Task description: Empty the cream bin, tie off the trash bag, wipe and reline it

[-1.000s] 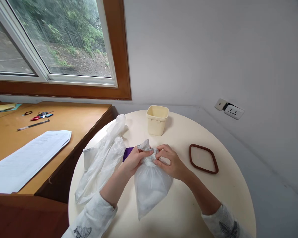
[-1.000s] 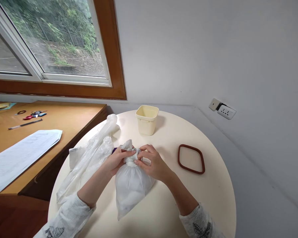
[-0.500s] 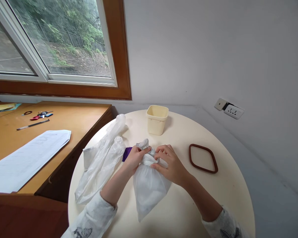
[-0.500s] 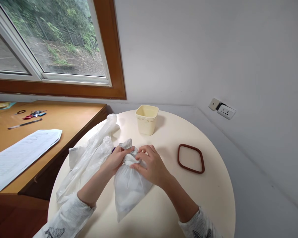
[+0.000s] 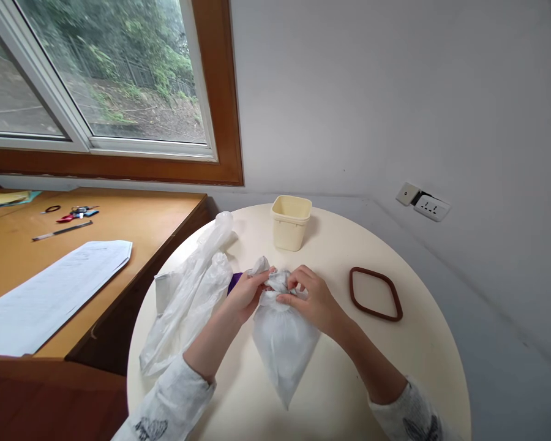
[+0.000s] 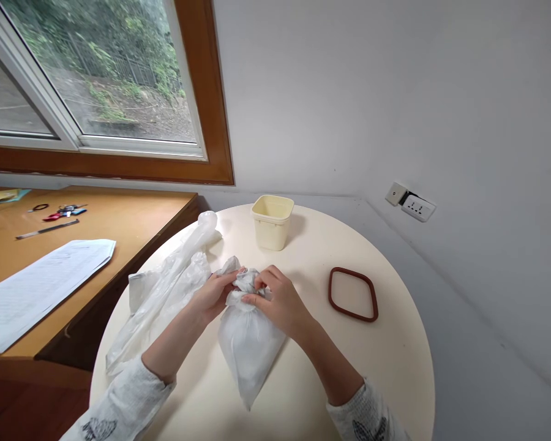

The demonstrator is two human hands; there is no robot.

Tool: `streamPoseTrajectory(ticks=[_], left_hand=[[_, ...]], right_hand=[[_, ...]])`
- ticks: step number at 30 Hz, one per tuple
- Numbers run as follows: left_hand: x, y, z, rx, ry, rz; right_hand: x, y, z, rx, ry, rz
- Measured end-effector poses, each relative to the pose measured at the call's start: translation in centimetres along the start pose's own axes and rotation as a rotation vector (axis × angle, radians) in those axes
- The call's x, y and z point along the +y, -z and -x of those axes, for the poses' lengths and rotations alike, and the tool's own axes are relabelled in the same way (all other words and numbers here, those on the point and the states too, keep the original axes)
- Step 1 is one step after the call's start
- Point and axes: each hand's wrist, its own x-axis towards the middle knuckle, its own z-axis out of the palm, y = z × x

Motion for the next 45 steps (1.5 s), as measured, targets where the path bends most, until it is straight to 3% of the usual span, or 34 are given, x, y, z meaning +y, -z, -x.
streamPoseTrajectory(ticks=[4, 7, 12, 16, 20, 25, 27, 30, 34, 37, 42, 45], left_hand=[[-0.1, 0.0, 0.0, -0.011, 0.005, 0.053], [0.1, 0.1, 0.1, -0.091, 0.023, 0.119], [0.5, -0.4, 0.9, -0.216, -0.049, 0.037], [0.1, -1.1, 1.6, -0.289, -0.150, -0.270], [-1.0, -1.0, 1.5, -0.353, -0.183, -0.415], [-3.8, 0.0, 0.7, -0.187, -0.215, -0.690], [-4.9, 0.2, 0.6, -0.180, -0.281, -0.864], [-6.1, 0.3, 0.6, -0.271, -0.373, -1.136], [-6.7, 0.4, 0.7, -0.409, -0.413, -1.410], [-6.9, 0.5, 0.6, -0.453, -0.403, -1.505], [-7.2, 0.8, 0.4, -0.476, -0.426, -1.560], [-7.3, 0.9, 0.4, -0.483, -0.423, -1.578]], right_hand=[[-0.6, 0.0, -0.2, -0.051, -0.134, -0.094], [-0.5, 0.1, -0.1, -0.109, -0.141, -0.063], [0.7, 1.2, -0.1, -0.031, -0.141, -0.024], [1.2, 2.8, -0.6, 0.108, -0.151, -0.093], [1.6, 5.7, -1.8, 0.227, -0.158, -0.122], [4.0, 11.1, -5.1, 0.509, -0.134, -0.105], [5.5, 13.1, -6.8, 0.654, -0.096, -0.065], [8.1, 15.2, -9.3, 0.819, -0.058, -0.021], [12.0, 16.1, -11.3, 0.949, -0.162, -0.028], [15.2, 15.6, -11.2, 0.931, -0.294, -0.020], [20.0, 13.9, -8.9, 0.748, -0.579, 0.029], [21.5, 13.6, -7.9, 0.670, -0.656, 0.067]])
